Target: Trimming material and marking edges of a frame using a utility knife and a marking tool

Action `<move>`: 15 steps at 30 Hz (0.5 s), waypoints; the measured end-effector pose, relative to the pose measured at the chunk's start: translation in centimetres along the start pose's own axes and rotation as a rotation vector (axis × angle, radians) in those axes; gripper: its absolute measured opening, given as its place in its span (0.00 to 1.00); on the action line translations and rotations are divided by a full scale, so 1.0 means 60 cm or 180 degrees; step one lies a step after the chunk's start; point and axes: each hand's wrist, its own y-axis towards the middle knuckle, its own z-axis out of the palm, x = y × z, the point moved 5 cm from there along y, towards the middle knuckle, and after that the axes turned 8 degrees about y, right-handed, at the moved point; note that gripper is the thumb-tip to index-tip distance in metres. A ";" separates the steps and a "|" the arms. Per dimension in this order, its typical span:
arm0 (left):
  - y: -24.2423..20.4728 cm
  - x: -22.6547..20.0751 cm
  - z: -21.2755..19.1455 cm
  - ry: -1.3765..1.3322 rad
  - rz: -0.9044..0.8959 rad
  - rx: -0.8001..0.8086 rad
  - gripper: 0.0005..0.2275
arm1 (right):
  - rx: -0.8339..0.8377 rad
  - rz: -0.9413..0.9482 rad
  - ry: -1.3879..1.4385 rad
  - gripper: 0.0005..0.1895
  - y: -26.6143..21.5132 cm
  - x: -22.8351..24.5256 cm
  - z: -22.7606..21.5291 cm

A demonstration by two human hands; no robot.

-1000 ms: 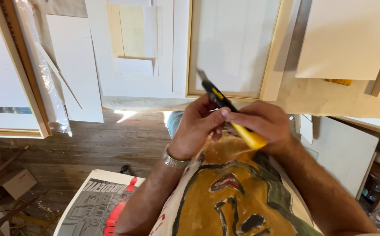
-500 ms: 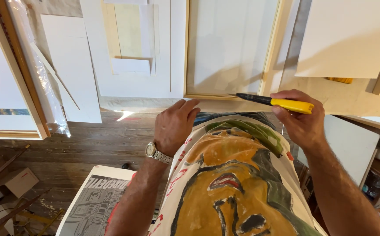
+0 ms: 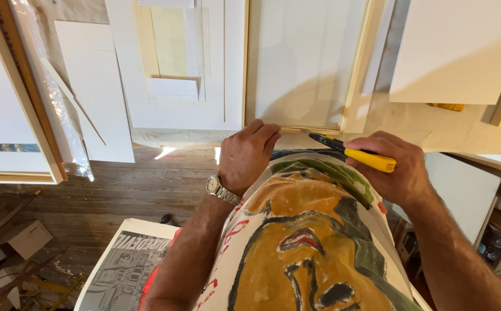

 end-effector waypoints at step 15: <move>0.011 -0.002 0.006 0.0043 0.0143 0.0055 0.04 | 0.0114 0.0025 -0.0501 0.18 -0.027 -0.008 -0.003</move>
